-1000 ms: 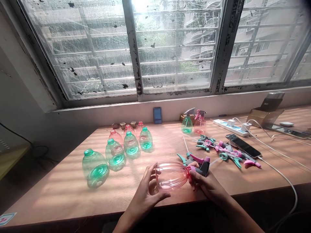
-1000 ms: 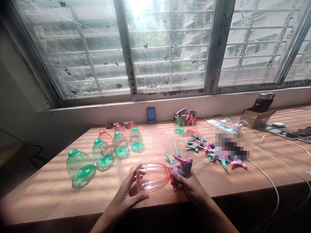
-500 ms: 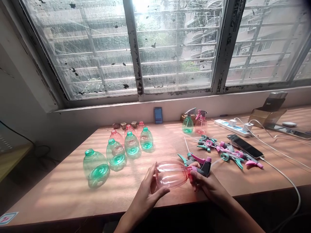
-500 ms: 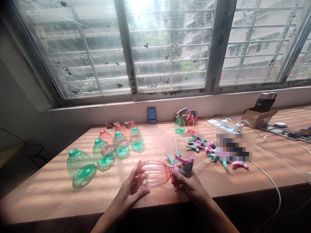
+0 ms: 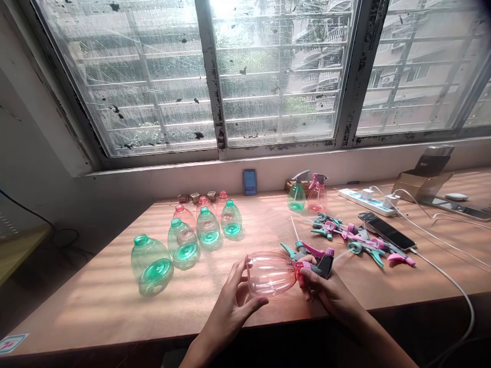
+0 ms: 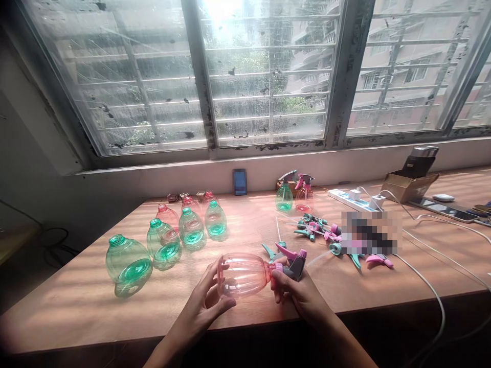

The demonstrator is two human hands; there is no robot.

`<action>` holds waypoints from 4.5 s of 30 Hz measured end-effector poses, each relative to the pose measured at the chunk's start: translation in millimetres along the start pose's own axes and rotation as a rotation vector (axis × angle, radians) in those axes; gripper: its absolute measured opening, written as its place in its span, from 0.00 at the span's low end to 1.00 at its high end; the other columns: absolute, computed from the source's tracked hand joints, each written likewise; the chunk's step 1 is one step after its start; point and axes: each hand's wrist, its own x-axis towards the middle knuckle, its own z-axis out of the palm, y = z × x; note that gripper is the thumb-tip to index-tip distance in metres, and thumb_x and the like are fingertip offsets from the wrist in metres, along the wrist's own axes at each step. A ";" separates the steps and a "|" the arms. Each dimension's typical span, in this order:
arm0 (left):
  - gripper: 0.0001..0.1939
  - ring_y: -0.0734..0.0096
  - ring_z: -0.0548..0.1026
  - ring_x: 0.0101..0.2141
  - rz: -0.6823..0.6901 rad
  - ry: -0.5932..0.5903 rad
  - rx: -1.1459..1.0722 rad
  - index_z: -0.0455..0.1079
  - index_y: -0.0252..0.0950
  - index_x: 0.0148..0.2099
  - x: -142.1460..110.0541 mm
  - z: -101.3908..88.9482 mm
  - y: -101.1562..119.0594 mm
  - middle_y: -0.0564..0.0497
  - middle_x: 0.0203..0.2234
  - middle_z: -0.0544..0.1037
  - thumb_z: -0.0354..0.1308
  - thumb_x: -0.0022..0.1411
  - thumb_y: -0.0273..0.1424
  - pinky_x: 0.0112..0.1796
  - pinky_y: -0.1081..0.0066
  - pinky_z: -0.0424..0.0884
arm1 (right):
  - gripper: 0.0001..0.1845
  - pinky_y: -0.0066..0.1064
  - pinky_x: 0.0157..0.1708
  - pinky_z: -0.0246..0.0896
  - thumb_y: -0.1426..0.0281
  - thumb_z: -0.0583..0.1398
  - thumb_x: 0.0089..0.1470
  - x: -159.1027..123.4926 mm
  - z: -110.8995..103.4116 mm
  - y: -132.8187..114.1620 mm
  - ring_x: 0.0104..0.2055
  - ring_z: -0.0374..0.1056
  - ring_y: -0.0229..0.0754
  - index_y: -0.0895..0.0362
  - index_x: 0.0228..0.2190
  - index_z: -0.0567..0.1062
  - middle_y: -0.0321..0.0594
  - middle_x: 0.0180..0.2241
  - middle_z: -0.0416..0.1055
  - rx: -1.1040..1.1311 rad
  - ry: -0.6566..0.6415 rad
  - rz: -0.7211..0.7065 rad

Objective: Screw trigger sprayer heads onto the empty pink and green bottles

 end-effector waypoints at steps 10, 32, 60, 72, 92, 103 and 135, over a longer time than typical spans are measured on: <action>0.51 0.47 0.65 0.63 0.011 -0.017 -0.121 0.40 0.48 0.75 -2.7 2.9 -3.1 0.39 0.67 0.59 0.69 0.61 0.41 0.61 0.49 0.64 | 0.14 0.27 0.20 0.57 0.59 0.68 0.57 -1.1 -0.8 0.1 0.20 0.66 0.36 0.54 0.36 0.72 0.34 0.24 0.73 -0.002 -0.052 -0.003; 0.39 0.52 0.63 0.64 0.121 -0.009 0.037 0.41 0.58 0.74 -4.2 2.4 -8.9 0.48 0.71 0.54 0.59 0.70 0.38 0.62 0.52 0.65 | 0.17 0.25 0.19 0.54 0.58 0.69 0.56 1.2 -3.8 4.7 0.19 0.65 0.35 0.54 0.36 0.70 0.33 0.23 0.73 0.009 -0.010 -0.002; 0.41 0.49 0.60 0.67 0.071 -0.002 0.033 0.42 0.57 0.74 -3.9 1.5 -4.3 0.50 0.73 0.51 0.61 0.68 0.41 0.65 0.47 0.58 | 0.18 0.26 0.20 0.59 0.58 0.69 0.55 0.7 -0.1 0.9 0.19 0.65 0.35 0.54 0.37 0.70 0.33 0.23 0.74 0.012 -0.001 0.000; 0.46 0.45 0.50 0.70 0.020 -0.052 -0.043 0.42 0.47 0.75 -2.7 1.5 3.2 0.43 0.73 0.51 0.65 0.65 0.42 0.68 0.45 0.47 | 0.18 0.27 0.21 0.59 0.58 0.70 0.54 -1.0 0.6 0.7 0.20 0.65 0.36 0.54 0.38 0.72 0.33 0.24 0.73 0.004 -0.025 0.000; 0.45 0.49 0.56 0.69 0.087 -0.048 -0.025 0.38 0.52 0.75 -2.1 0.5 -8.9 0.44 0.73 0.51 0.62 0.67 0.43 0.66 0.49 0.53 | 0.19 0.27 0.20 0.58 0.56 0.70 0.53 -1.4 0.2 0.9 0.19 0.65 0.36 0.54 0.38 0.71 0.33 0.23 0.73 0.001 -0.018 0.010; 0.49 0.46 0.58 0.68 0.041 -0.080 -0.104 0.37 0.52 0.75 -4.6 2.6 -0.1 0.42 0.72 0.52 0.66 0.64 0.41 0.65 0.47 0.56 | 0.20 0.27 0.20 0.58 0.57 0.70 0.53 -1.6 -2.1 2.4 0.20 0.66 0.37 0.54 0.38 0.70 0.33 0.24 0.73 -0.013 -0.031 0.016; 0.49 0.46 0.57 0.67 0.066 -0.058 0.001 0.35 0.51 0.75 -4.7 1.4 -4.6 0.41 0.73 0.49 0.65 0.65 0.40 0.65 0.48 0.55 | 0.21 0.28 0.21 0.62 0.57 0.71 0.53 -2.2 0.0 0.8 0.20 0.67 0.36 0.54 0.38 0.69 0.33 0.24 0.74 -0.004 -0.047 0.024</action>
